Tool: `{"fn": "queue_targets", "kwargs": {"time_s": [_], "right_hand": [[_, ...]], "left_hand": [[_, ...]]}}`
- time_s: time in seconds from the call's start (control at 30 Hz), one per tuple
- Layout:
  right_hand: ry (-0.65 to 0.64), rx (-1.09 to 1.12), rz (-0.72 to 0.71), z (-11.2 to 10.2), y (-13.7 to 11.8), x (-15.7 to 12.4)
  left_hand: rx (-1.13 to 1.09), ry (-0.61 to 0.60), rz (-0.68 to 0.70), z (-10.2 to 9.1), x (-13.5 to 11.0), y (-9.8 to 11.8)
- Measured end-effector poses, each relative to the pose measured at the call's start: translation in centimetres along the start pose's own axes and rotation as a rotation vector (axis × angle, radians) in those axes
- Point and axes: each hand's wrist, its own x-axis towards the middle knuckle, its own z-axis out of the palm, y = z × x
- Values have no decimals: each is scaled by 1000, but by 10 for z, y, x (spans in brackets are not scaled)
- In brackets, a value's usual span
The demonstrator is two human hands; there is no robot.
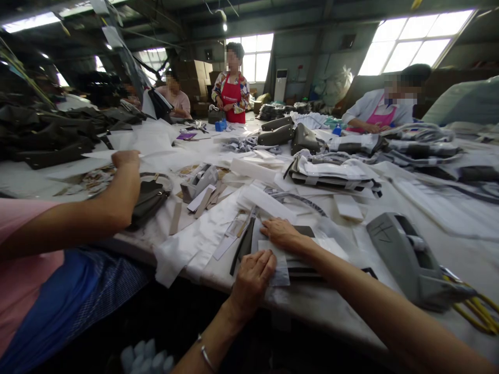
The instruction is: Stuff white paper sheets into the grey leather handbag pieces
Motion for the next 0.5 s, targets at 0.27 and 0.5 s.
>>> {"fn": "queue_targets", "kwargs": {"time_s": [0.27, 0.5], "right_hand": [[27, 147, -46, -5, 10, 16], [80, 222, -11, -23, 44, -5]], "left_hand": [[-3, -46, 6, -4, -1, 0], [5, -34, -14, -3, 0, 1]]}}
